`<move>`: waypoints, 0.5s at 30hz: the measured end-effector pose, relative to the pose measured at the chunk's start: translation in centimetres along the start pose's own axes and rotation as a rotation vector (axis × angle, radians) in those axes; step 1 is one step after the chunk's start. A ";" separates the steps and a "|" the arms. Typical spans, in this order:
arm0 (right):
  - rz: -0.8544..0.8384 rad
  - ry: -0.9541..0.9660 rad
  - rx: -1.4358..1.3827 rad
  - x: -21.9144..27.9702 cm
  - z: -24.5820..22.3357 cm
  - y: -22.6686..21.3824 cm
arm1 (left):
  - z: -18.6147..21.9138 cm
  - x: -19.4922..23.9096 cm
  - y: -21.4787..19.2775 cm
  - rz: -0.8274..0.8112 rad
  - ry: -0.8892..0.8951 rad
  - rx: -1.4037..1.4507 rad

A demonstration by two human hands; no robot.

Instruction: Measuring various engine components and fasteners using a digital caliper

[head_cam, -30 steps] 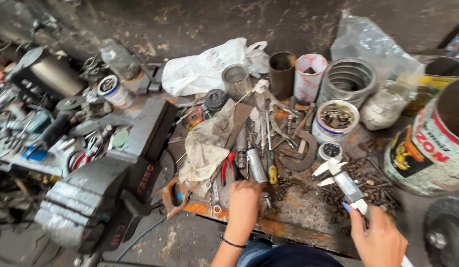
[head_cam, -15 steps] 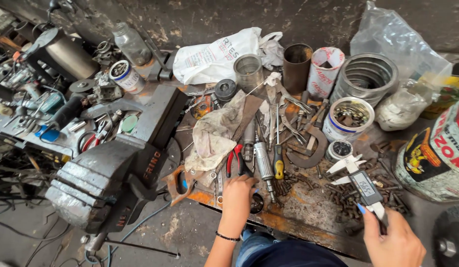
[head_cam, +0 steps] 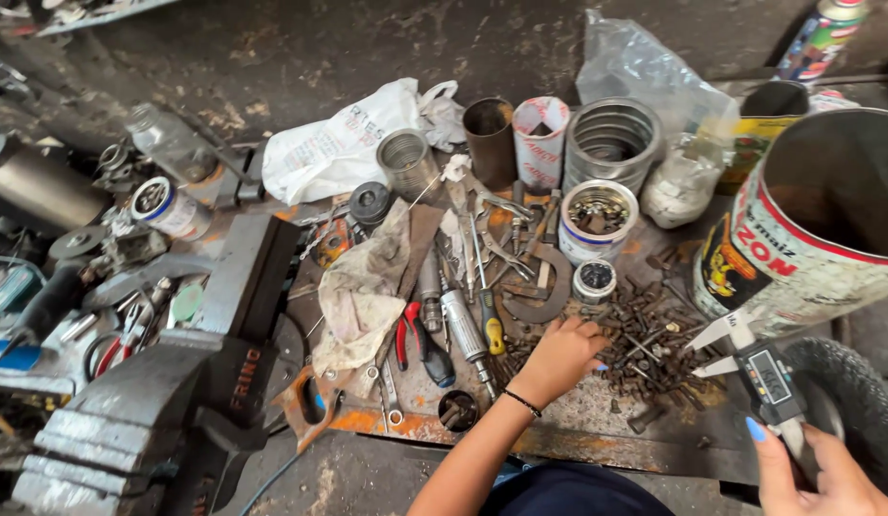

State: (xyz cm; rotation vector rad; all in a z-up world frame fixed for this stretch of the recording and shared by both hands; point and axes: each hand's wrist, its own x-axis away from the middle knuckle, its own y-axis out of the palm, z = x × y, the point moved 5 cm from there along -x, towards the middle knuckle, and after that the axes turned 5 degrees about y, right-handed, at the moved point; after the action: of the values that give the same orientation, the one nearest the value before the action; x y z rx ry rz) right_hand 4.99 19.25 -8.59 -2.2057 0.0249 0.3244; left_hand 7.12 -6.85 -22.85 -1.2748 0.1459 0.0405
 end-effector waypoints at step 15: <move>0.049 0.127 -0.074 1.5 2.4 -0.7 | 1.2 -5.5 -9.7 0.247 0.194 0.592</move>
State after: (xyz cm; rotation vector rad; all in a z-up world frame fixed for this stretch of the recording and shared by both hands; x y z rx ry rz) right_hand 5.95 21.67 -9.80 -2.2987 0.1386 0.2149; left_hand 2.83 -8.22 -12.53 -0.6627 0.4479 0.0795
